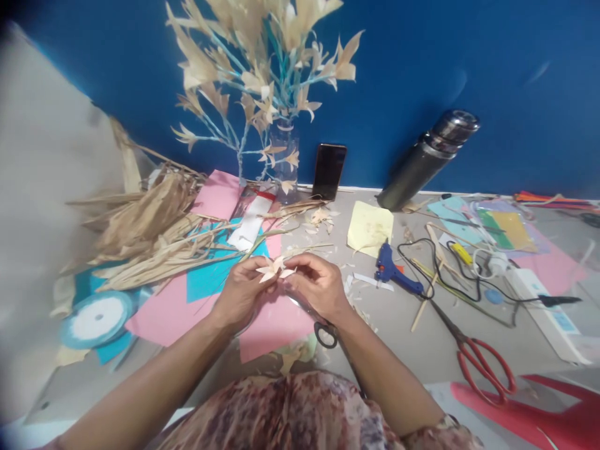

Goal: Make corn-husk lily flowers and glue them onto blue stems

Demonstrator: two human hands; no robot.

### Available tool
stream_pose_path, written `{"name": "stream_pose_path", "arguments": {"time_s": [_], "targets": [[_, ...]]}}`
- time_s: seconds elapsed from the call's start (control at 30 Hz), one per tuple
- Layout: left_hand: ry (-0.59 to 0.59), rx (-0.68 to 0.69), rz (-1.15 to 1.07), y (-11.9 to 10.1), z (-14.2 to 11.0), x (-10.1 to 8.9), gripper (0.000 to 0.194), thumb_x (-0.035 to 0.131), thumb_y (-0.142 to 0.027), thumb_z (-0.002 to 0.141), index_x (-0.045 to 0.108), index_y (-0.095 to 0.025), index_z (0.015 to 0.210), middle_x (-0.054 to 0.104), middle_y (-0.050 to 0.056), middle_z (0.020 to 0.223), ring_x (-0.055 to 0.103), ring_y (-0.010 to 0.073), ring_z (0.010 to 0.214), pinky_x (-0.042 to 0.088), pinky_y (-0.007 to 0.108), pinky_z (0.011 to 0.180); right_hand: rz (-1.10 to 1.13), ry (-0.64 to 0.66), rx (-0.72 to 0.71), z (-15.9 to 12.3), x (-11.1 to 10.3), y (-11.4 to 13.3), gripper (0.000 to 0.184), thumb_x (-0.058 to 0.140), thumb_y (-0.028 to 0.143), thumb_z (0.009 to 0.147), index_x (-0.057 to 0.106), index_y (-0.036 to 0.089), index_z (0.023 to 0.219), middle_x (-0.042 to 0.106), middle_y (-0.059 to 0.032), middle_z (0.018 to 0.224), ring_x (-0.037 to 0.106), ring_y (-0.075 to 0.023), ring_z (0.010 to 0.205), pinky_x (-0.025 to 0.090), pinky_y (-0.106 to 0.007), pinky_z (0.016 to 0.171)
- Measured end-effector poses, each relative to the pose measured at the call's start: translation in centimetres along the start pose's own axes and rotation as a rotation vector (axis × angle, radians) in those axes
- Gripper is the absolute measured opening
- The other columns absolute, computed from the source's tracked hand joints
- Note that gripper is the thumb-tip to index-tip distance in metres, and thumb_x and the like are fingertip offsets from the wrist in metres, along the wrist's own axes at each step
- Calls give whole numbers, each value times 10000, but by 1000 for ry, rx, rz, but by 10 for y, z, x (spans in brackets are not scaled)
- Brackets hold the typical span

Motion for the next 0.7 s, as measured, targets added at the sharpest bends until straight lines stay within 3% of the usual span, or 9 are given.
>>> {"name": "stream_pose_path", "arguments": {"time_s": [0.17,0.37,0.53,0.7], "targets": [[48,-3,-31,2,1,2,251,870,-301,643,677,-167,733,639,-6,563,510,97,475,386,216,480,-139,30,-206,0,0,15,62,770,275,837,737,223,826,737,-43,829,693,-191,788,561,-312,713],[27,-23,-74,2,3,3,262,886,-297,612,683,-154,693,652,10,554,492,98,442,388,227,439,-311,-91,-360,-5,-4,22,43,693,223,892,708,228,852,715,-50,853,674,-193,788,539,-323,694],[21,-29,-52,3,2,4,225,867,-289,638,698,-149,686,627,3,513,492,99,423,394,226,432,-416,-75,-436,-7,-1,21,53,679,227,915,710,239,873,704,-46,846,675,-191,773,532,-315,653],[-41,52,117,0,0,0,145,806,-265,698,733,-140,714,618,4,498,517,107,422,410,223,439,-487,-73,-470,-7,0,24,68,662,222,929,699,234,874,706,-43,847,662,-176,752,503,-288,613]]}}
Point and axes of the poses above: each hand's wrist, its own z-axis towards the middle knuckle, its own x-axis out of the palm, y = z × x, the point moved 5 cm from there along z, towards the middle knuckle
